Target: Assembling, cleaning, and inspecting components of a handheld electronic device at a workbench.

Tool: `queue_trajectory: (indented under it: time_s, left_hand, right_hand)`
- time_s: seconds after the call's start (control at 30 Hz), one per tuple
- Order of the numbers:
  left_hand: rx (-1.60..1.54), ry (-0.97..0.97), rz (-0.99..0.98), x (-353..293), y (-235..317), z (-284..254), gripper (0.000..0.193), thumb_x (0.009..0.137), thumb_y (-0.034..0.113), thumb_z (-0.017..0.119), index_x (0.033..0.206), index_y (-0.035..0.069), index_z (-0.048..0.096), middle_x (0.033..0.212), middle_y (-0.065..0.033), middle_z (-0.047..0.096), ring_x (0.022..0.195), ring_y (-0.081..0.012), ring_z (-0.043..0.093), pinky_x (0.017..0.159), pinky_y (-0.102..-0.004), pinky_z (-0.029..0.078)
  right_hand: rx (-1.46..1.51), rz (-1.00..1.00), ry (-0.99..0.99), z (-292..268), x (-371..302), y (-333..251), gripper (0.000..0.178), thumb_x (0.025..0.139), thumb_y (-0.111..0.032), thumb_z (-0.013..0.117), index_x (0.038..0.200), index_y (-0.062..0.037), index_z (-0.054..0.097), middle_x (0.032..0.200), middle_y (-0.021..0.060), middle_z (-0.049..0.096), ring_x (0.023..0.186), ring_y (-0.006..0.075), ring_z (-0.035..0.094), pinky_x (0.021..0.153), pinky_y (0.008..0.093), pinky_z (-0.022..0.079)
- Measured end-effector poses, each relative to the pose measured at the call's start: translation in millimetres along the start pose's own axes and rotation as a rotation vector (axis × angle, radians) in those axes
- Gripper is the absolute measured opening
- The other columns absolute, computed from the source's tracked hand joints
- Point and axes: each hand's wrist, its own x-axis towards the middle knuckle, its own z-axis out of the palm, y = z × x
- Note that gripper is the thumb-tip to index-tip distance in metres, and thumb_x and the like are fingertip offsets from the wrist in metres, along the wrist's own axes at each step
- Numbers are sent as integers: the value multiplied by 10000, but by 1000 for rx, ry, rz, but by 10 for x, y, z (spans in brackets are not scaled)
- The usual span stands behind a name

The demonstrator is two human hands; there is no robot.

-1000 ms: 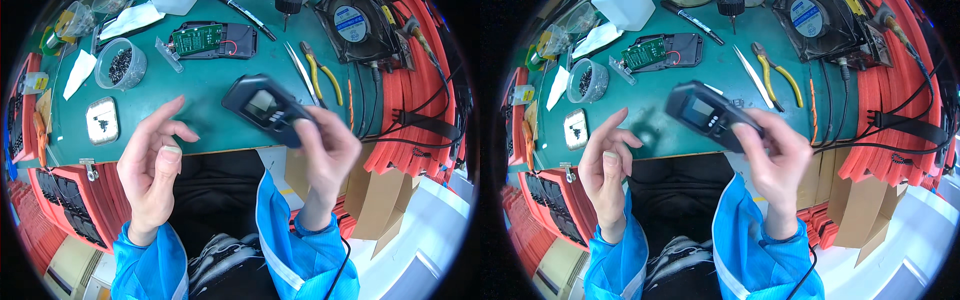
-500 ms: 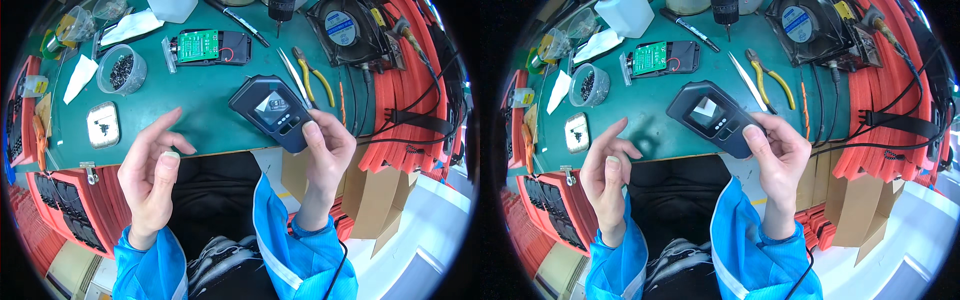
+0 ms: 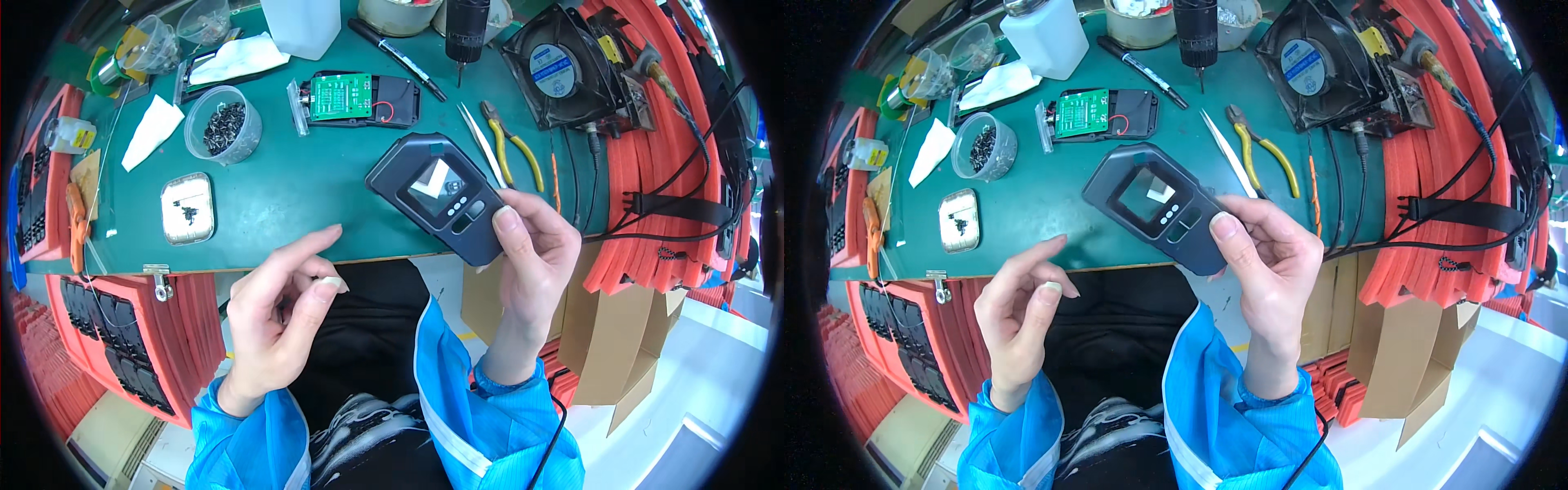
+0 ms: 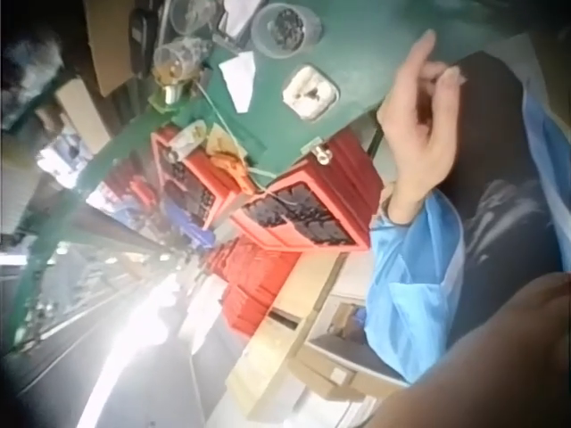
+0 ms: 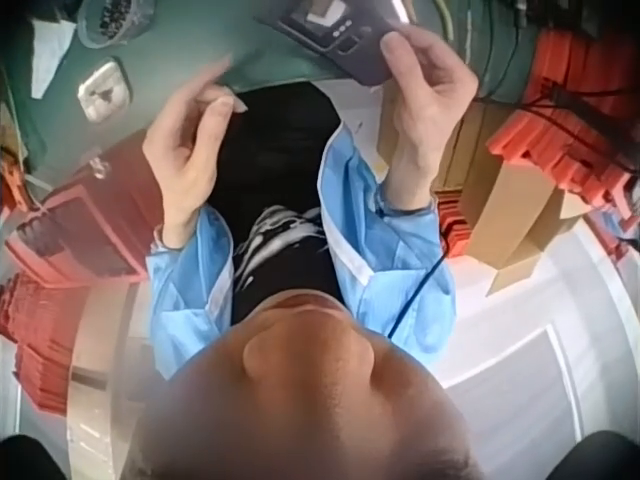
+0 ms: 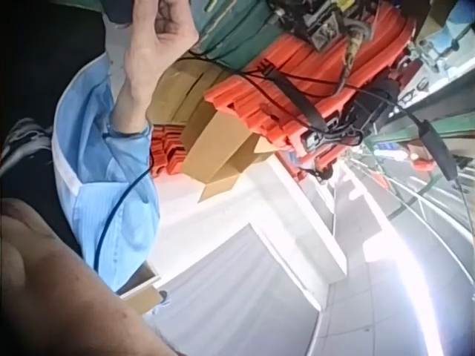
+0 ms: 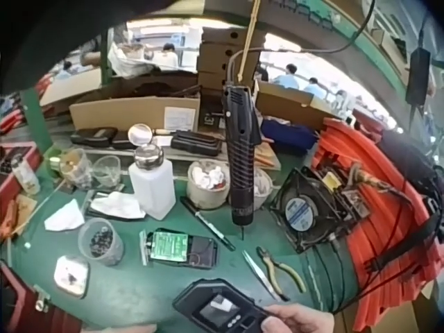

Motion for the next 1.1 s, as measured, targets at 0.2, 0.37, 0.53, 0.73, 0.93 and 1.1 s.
queue_trajectory:
  time_s: [0.2,0.37,0.53,0.73,0.93,1.1]
  left_hand:
    - [-11,-28,112,-15,-166,-35,382,970,-28,654,1352,-32,666,901,-69,721,676,-43,545,610,-206,416]
    - [4,-17,124,-16,-203,-26,359,966,-35,657,1324,-25,689,903,-67,717,695,-57,578,609,-211,422]
    - [5,-24,98,-27,-188,-55,341,964,-33,664,1303,-16,706,896,-63,712,702,-70,596,616,-215,434]
    - [33,14,137,-68,-110,-161,329,960,-22,686,1288,-19,712,892,-75,711,687,-87,603,602,-234,452]
    - [239,50,160,-171,154,-733,335,960,4,705,1295,-6,705,870,-102,706,662,-127,615,611,-278,491]
    - [426,191,189,-239,357,-1225,336,968,40,710,1303,10,695,858,-118,704,656,-151,624,623,-311,505]
  right_hand:
    - [-206,-76,142,-104,61,-32,221,950,-29,758,1145,72,737,940,116,764,817,136,725,701,268,571]
    - [-862,-684,243,-114,217,42,218,885,38,778,1102,36,760,980,139,771,895,212,743,800,303,572]
    - [-1102,-772,332,-78,410,174,208,866,56,789,1070,17,776,1011,135,777,951,234,734,865,304,541]
    - [-1245,-739,338,38,591,185,184,889,-6,788,1073,-17,788,1040,128,779,1020,274,731,958,362,518]
    - [-1109,-912,264,116,556,254,103,939,22,706,1032,23,749,991,145,750,953,272,708,953,384,521]
    - [-872,-769,360,-107,274,461,202,1021,10,626,831,69,590,712,128,508,663,257,523,678,386,497]
